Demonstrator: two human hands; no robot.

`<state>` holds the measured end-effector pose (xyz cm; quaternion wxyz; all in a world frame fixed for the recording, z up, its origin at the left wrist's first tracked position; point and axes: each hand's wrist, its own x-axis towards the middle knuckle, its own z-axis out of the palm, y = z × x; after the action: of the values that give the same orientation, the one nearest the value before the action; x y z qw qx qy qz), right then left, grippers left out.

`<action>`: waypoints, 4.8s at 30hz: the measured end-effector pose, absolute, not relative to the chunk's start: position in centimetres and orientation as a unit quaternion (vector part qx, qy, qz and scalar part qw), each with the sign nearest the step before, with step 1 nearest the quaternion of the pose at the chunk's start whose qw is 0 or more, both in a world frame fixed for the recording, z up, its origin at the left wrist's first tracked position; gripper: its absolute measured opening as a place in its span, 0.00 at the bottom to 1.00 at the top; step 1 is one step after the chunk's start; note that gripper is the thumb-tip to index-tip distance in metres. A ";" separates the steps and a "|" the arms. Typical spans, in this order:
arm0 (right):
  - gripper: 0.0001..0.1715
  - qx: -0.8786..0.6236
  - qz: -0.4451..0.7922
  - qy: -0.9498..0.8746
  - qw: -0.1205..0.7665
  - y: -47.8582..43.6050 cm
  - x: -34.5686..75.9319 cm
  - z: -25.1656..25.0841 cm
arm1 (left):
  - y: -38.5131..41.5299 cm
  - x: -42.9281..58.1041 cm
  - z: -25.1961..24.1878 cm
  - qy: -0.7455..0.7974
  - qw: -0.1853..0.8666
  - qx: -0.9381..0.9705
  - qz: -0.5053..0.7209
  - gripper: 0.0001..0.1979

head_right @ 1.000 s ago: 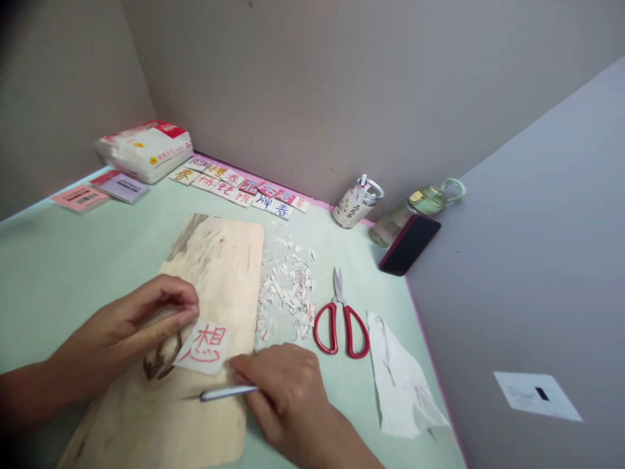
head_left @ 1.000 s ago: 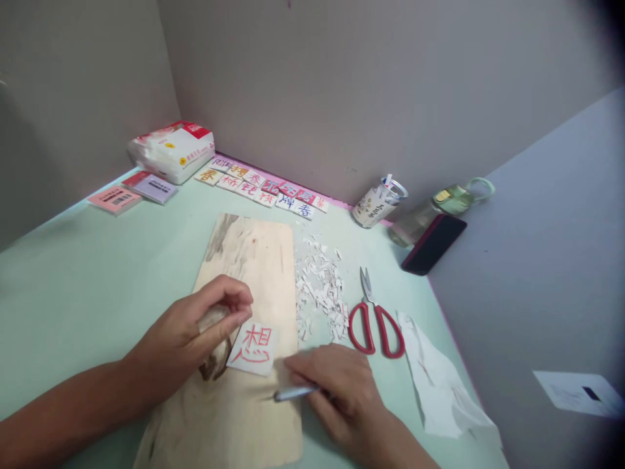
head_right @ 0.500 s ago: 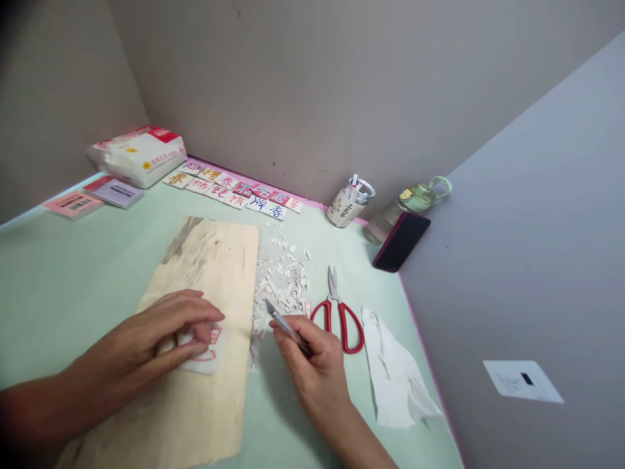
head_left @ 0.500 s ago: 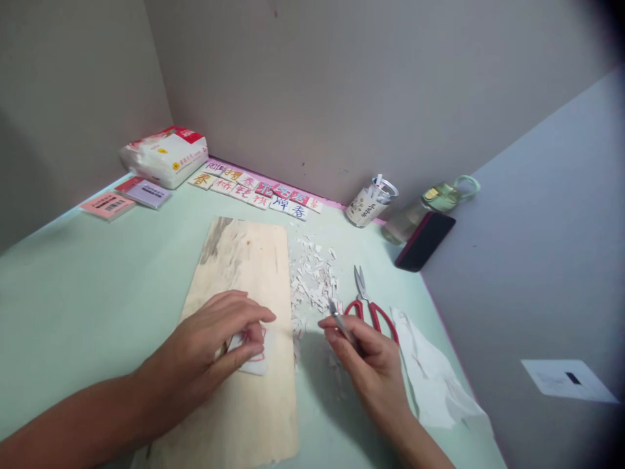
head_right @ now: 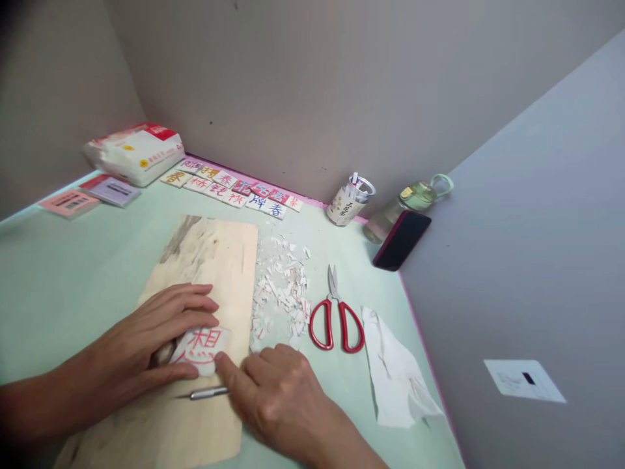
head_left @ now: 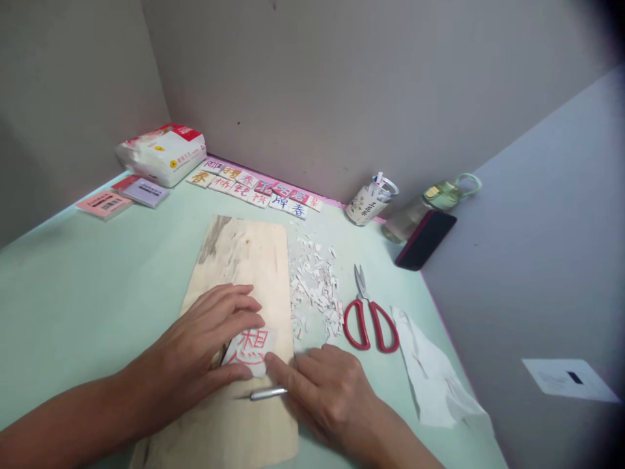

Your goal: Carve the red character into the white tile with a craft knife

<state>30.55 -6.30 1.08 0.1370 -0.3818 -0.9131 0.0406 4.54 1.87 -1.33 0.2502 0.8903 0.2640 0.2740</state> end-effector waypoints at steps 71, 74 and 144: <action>0.18 -0.421 -0.102 -0.894 0.115 -8.1 28.2 4.5 | 0.6 5.4 -1.0 0.328 0.159 0.896 0.255 0.10; 0.18 -0.445 -0.136 -0.876 0.125 -9.0 27.8 3.5 | 0.6 5.5 -0.9 0.329 0.155 0.896 0.254 0.10; 0.15 -0.502 0.193 -0.790 0.295 -7.2 30.3 1.1 | 1.3 4.5 -1.6 0.297 0.203 0.902 0.240 0.13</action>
<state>30.34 -7.21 1.14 0.2955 -0.5019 -0.7897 0.1930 4.53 1.32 -1.64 0.2026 0.9019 0.2967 0.2400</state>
